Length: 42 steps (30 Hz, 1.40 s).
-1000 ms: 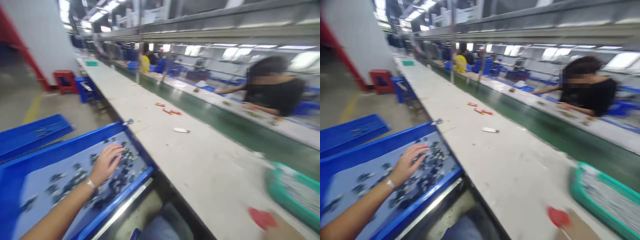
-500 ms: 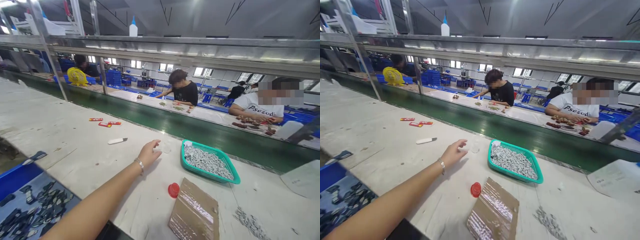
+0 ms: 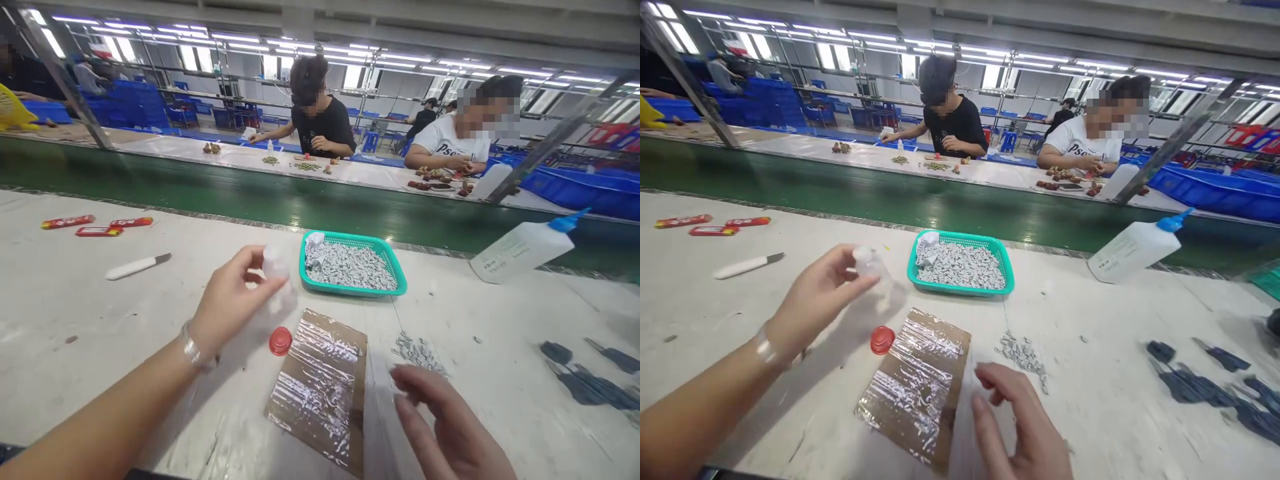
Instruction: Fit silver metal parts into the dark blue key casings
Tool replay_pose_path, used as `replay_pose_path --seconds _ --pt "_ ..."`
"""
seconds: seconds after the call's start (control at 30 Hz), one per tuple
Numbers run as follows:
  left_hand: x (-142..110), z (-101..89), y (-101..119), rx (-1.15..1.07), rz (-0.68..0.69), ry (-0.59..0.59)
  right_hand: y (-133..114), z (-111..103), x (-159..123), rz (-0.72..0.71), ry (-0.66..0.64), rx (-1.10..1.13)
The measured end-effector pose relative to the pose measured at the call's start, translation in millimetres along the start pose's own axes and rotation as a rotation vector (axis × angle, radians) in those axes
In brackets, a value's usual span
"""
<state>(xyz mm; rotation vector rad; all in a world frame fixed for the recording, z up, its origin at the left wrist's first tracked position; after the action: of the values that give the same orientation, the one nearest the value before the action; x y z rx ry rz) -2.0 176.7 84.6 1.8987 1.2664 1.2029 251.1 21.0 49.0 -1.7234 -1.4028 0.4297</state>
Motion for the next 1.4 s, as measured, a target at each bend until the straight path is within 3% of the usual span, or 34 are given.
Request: replay_pose_path --seconds 0.13,0.3,0.43,0.6,0.73,0.9,1.17,1.27,1.4 --pt "-52 24.9 44 -0.146 -0.023 -0.162 -27 30 3 0.061 -0.178 0.224" --pt "-95 61.1 57 -0.309 -0.044 -0.298 -34 60 -12 0.214 -0.350 0.541" --pt "-110 56.5 46 -0.123 0.237 -0.361 -4 42 -17 0.340 -0.337 0.627" --pt "-131 54.6 20 0.324 0.520 -0.558 42 7 -25 0.601 -0.132 0.569" --pt "-144 62.1 17 0.449 0.575 -0.474 48 5 -34 0.691 -0.060 0.631" --pt "-147 72.5 24 0.491 0.569 -0.343 45 8 -34 0.596 -0.083 0.494" --pt "-146 69.2 29 0.431 0.538 -0.323 38 16 -34 0.620 -0.047 0.462" --pt "-128 62.9 32 0.438 0.492 -0.325 42 18 -35 0.638 -0.033 0.481" --pt "-91 68.8 32 0.447 0.505 -0.460 45 17 -36 0.648 -0.002 0.480"
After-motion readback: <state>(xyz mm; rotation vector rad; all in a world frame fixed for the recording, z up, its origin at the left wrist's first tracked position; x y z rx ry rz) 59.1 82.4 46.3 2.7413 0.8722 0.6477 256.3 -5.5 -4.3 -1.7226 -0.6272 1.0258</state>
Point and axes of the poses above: each hand's wrist, its own x-axis towards the middle knuckle, its own z-axis out of the palm, y = z × x, the point moved 6 cm from there along x, towards the middle knuckle, and after that the axes turned 8 degrees about z, right-handed, at the moved point
